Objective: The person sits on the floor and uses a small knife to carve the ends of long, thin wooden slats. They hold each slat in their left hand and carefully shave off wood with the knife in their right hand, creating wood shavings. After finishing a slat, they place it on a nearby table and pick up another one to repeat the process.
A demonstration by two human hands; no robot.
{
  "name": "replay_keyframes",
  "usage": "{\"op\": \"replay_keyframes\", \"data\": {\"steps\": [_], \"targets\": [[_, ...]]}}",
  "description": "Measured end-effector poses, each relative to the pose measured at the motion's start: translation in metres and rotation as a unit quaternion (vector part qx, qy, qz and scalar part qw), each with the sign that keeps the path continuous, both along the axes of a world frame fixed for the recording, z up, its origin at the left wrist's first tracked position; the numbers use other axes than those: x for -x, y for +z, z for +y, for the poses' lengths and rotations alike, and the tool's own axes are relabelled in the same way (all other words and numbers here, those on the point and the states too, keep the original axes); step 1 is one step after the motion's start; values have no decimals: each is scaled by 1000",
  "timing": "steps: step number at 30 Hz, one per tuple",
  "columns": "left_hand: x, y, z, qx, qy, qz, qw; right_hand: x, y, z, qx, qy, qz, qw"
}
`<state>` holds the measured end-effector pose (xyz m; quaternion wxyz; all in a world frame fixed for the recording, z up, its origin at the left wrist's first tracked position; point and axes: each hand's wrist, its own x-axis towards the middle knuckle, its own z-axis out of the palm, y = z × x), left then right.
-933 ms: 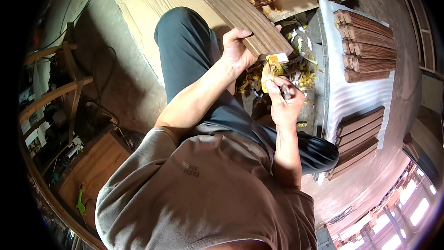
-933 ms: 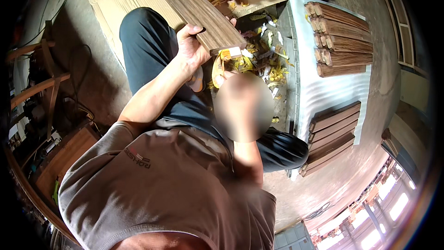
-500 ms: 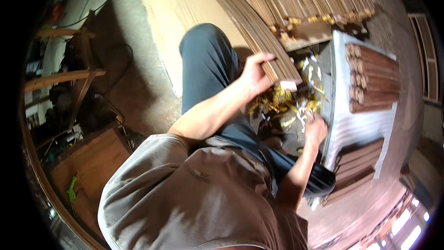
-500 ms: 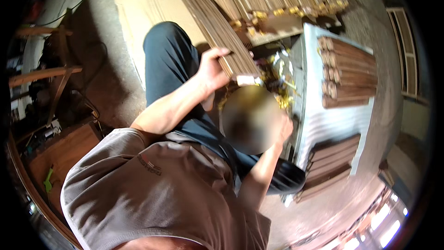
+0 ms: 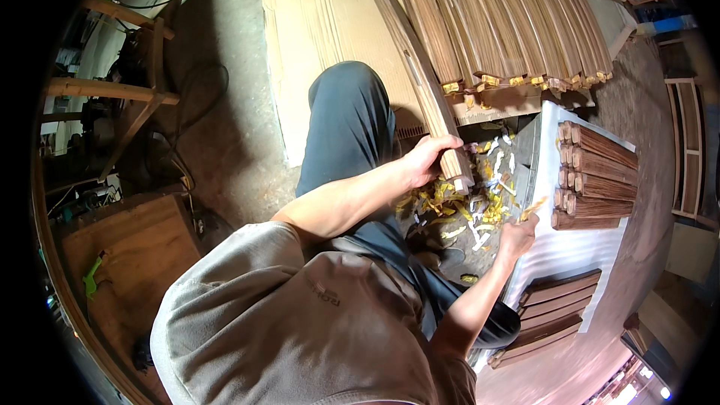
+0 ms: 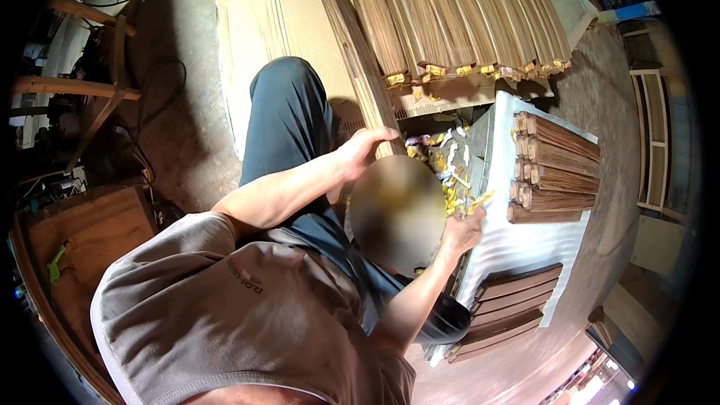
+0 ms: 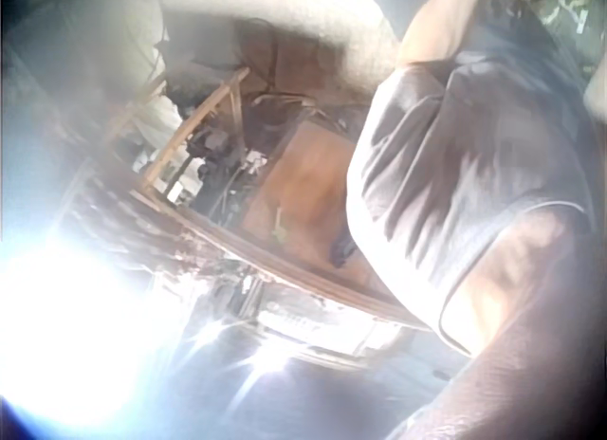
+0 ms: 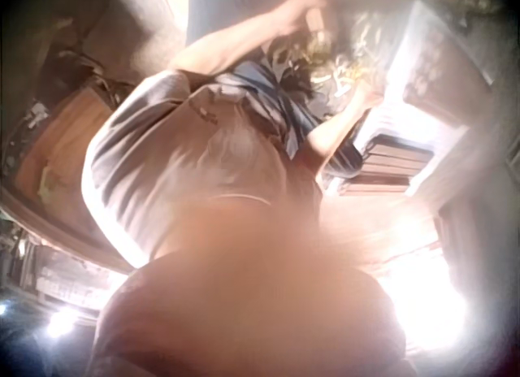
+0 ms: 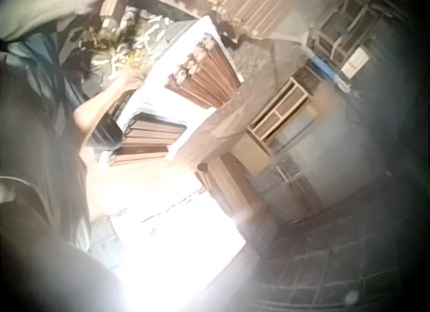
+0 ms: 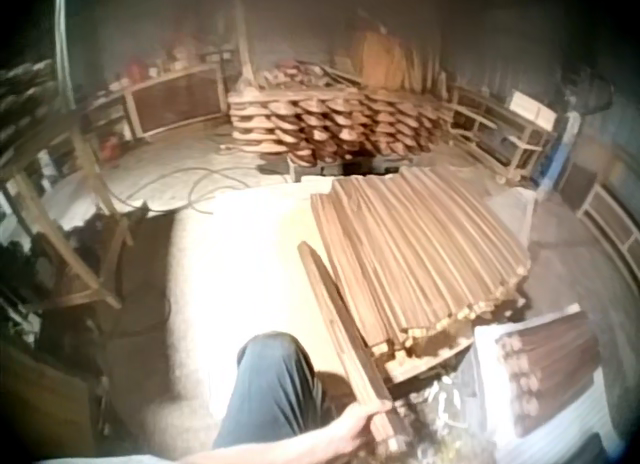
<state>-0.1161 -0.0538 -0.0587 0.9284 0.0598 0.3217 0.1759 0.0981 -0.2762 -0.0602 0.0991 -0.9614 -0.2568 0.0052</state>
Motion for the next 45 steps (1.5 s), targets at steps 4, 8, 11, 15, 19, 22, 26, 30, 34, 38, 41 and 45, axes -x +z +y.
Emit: {"op": "replay_keyframes", "data": {"steps": [4,8,11,15,19,22,26,30,34,38,41,45], "targets": [[7,20,-2,-63,-10,21,998,16,5,18,5,-1,-27,1000],[3,8,-5,-85,-17,23,996,14,-5,6,21,-10,-7,1000],[-1,1,-4,-38,-56,45,997,4,-20,-8,-13,3,12,1000],[6,8,-3,-17,-56,73,996,20,22,17,-250,-46,117,960],[0,0,-2,-60,-33,97,993,2,2,4,-355,-106,144,917],[-1,-5,-5,-65,-40,100,992,2,-5,3,-320,-53,61,944],[0,-14,-5,-55,-29,87,994,-3,3,-5,-182,-80,155,968],[3,-5,-6,-43,-30,76,996,-7,3,-3,-240,-148,125,951],[1,-8,-5,-35,-29,89,995,-11,3,-4,-353,-130,159,913],[2,-12,-4,-26,-25,85,996,-13,-4,2,-375,-131,225,890],[1,-8,-5,-21,-30,95,995,-14,-10,7,-317,-114,202,920],[0,-10,-5,-26,-29,95,995,-25,-36,-2,-123,-79,146,978]]}}
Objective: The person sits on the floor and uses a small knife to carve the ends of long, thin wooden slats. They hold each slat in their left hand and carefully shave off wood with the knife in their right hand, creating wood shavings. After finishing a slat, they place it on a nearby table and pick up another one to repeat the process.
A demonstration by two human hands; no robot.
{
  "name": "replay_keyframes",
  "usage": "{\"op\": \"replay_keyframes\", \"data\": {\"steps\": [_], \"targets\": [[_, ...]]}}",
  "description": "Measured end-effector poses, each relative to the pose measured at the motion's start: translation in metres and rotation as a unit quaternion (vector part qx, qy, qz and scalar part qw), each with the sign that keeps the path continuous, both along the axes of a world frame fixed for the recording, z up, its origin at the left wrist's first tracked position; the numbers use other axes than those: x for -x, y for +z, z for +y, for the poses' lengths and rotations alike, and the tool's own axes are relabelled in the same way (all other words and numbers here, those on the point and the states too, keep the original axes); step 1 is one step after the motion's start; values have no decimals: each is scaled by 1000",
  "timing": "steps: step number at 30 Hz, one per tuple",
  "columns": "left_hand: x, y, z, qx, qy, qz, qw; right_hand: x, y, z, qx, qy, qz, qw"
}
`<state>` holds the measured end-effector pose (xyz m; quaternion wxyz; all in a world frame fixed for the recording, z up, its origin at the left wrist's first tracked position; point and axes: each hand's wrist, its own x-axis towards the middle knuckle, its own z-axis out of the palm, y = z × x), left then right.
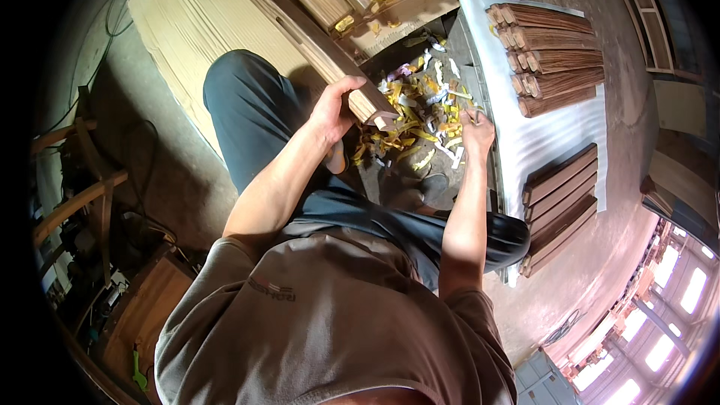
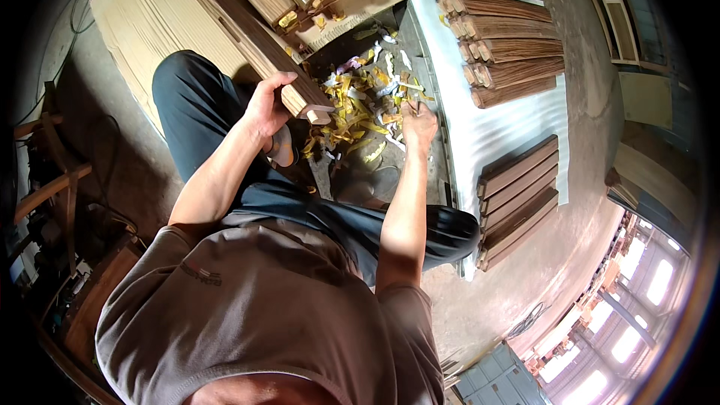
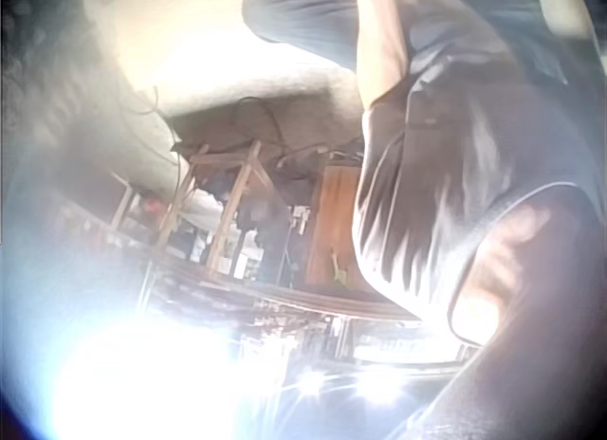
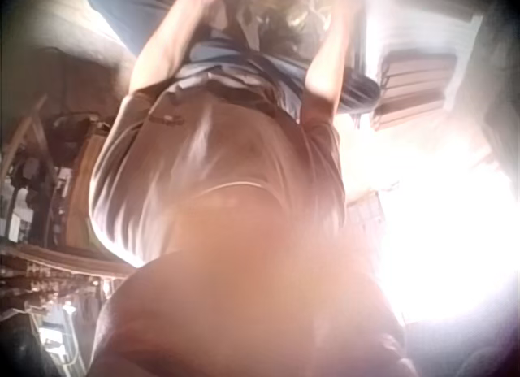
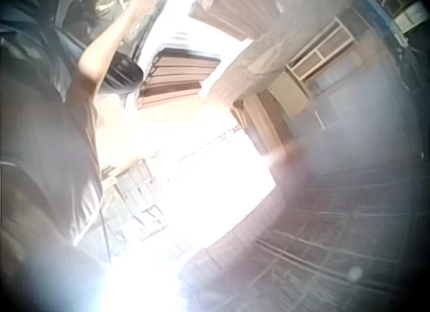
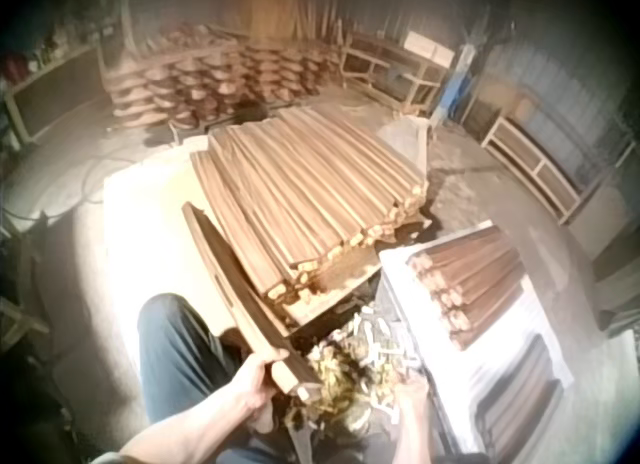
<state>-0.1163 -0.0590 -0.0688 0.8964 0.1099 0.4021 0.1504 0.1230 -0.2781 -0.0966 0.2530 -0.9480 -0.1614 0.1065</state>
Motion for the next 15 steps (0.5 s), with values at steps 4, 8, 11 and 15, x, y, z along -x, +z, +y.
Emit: {"op": "replay_keyframes", "data": {"steps": [4,8,11,15], "targets": [[-1,-2,1,-8,0,-6,1000,-2,-7,-4,24,-35,14,999],[2,5,-2,2,1,-32,999,4,-12,-5,-8,94,-57,994],[-5,21,-4,6,-15,14,1000,52,39,37,-191,28,330,924],[-16,3,0,20,-13,-2,1000,95,40,75,-223,186,416,862]]}}
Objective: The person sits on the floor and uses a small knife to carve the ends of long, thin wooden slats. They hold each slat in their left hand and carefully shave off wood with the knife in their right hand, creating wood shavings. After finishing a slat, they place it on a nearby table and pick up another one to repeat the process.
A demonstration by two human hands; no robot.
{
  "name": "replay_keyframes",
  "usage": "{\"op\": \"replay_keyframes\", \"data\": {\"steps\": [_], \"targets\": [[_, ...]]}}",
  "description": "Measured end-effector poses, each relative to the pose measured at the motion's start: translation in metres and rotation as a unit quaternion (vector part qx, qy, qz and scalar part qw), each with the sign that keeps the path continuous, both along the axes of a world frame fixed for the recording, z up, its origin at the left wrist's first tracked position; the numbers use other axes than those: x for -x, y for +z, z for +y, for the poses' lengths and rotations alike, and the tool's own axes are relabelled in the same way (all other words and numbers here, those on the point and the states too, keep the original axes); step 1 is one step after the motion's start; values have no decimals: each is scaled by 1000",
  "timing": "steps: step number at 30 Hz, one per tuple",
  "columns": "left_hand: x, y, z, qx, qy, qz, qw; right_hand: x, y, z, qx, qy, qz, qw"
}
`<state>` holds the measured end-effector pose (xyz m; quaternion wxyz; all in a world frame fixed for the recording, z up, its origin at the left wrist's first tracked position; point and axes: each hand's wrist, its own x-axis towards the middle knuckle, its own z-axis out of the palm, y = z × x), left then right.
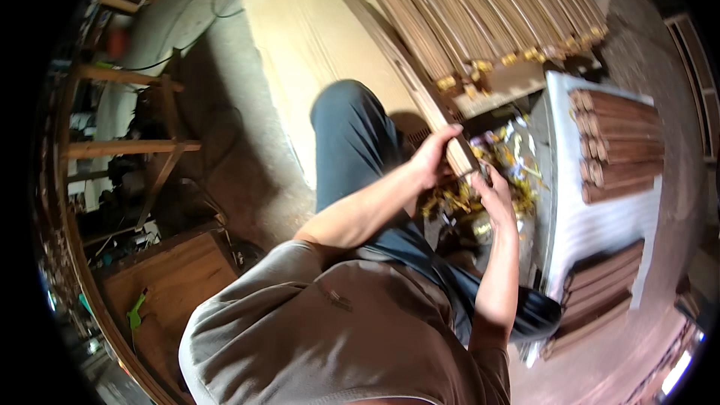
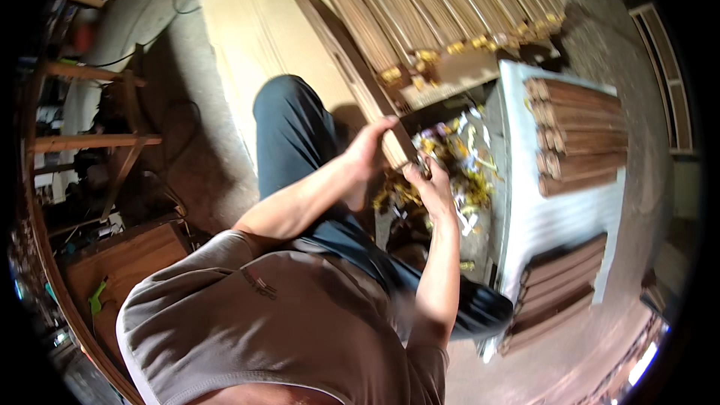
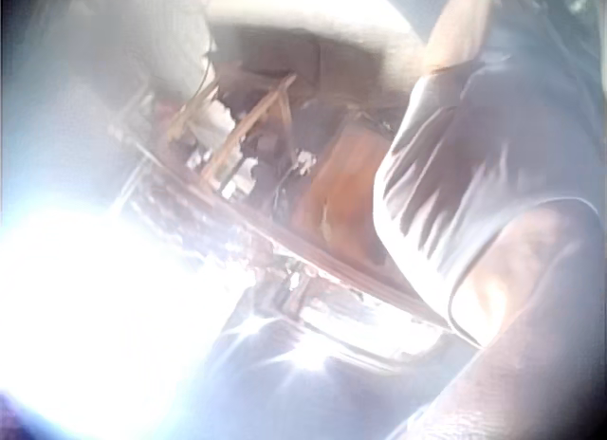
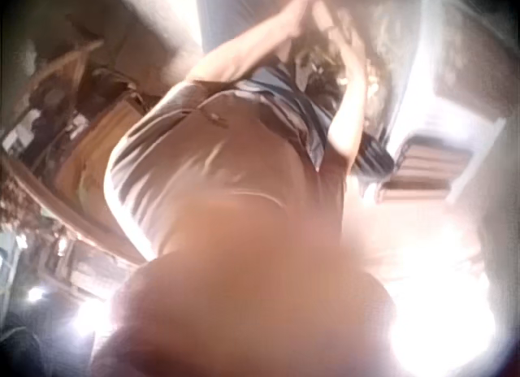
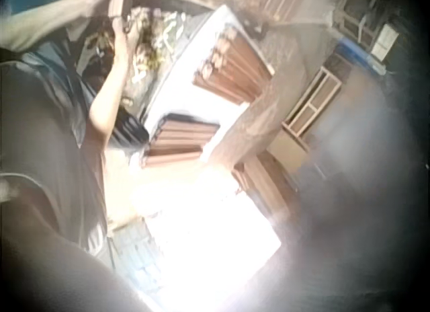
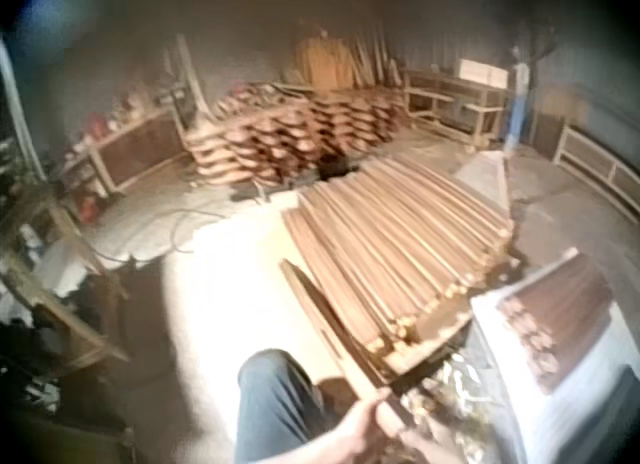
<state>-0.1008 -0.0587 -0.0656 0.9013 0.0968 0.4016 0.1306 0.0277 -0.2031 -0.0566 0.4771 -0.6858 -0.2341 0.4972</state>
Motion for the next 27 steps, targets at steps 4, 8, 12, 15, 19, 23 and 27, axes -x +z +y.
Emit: {"op": "replay_keyframes", "data": {"steps": [4,8,12,15,19,23,27], "targets": [[-3,20,12,-2,43,-30,999,4,29,23,2,-7,-36,999],[-17,25,67,84,227,-106,964,-2,63,17,43,7,-237,970],[-21,31,95,170,232,-187,939,-22,97,-29,41,-5,-322,946],[-32,43,70,78,269,-280,918,-37,117,-76,0,-76,-240,968],[-35,96,54,-123,195,-278,932,-44,119,-104,-129,-99,-119,979],[-29,172,91,-291,141,-343,882,-35,87,-92,-117,-128,-124,977],[-3,295,155,-443,92,-291,843,-54,81,-88,-55,-148,80,984]]}}
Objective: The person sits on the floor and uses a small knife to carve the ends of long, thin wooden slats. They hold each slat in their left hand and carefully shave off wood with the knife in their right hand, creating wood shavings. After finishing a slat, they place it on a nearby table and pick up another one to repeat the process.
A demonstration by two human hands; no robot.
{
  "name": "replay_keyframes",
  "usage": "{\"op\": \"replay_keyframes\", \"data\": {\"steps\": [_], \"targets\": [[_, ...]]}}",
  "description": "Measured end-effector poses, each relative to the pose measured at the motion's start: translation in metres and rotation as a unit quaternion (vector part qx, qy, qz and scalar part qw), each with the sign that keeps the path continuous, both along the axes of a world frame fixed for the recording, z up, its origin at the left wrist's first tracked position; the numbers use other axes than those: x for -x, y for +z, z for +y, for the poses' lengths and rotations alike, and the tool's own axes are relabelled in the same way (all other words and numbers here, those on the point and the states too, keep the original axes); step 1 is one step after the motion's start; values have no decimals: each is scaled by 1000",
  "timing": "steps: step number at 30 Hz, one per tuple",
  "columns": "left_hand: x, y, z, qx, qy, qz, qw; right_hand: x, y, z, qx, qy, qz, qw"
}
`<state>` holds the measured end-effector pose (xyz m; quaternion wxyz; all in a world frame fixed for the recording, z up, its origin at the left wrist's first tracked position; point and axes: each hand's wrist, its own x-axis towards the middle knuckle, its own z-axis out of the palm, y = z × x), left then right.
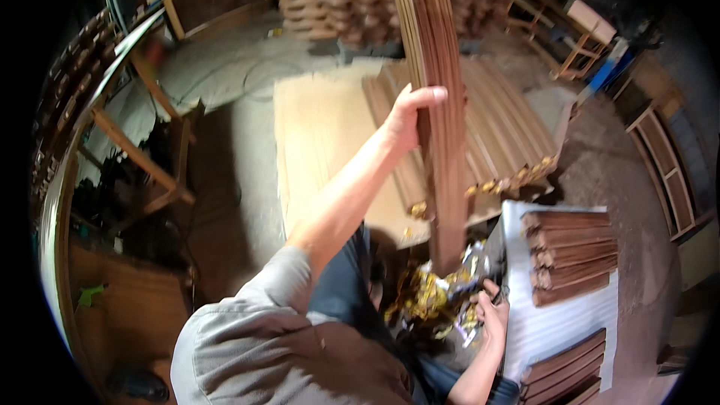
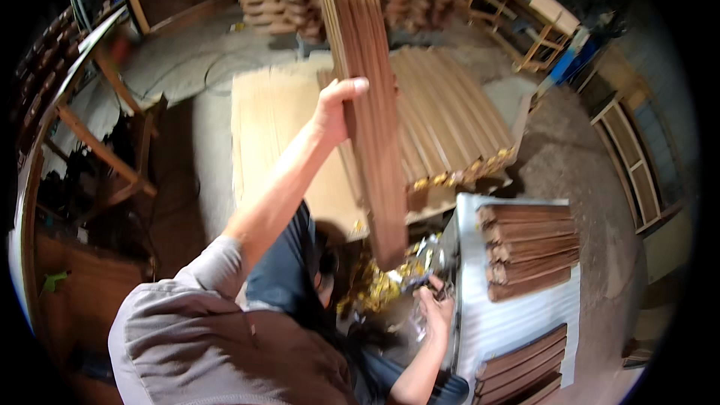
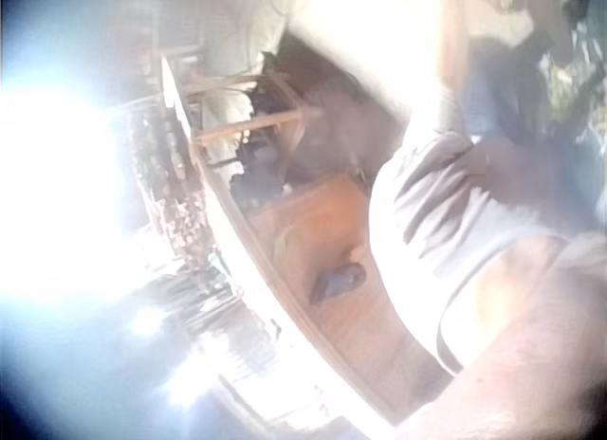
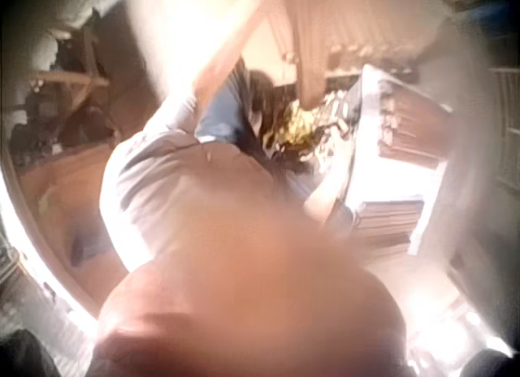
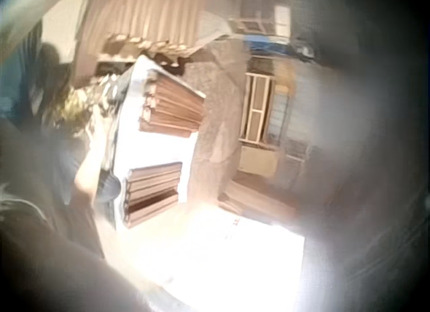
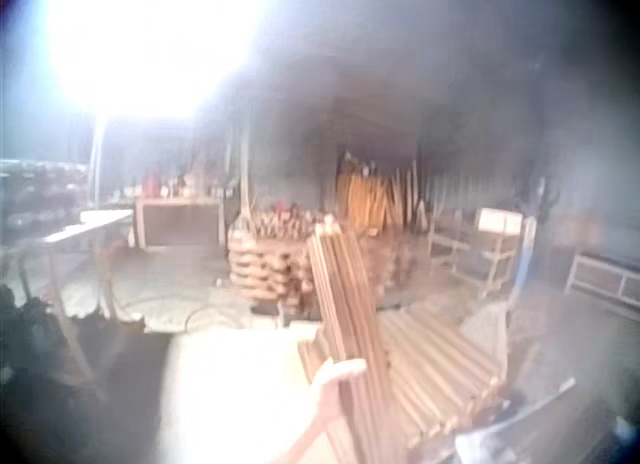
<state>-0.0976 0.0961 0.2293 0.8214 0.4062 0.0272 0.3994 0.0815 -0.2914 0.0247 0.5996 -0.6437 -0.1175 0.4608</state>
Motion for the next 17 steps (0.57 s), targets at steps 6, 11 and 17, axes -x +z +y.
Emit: {"op": "replay_keyframes", "data": {"steps": [6,11,17], "targets": [[-22,43,-43,-490,187,263,810,-25,80,1,-120,-58,-99,986],[-8,-14,-58,-646,202,347,649,-7,136,33,-252,-58,-146,955],[4,-132,-54,-736,111,353,567,29,99,62,-195,-54,-87,975]]}}
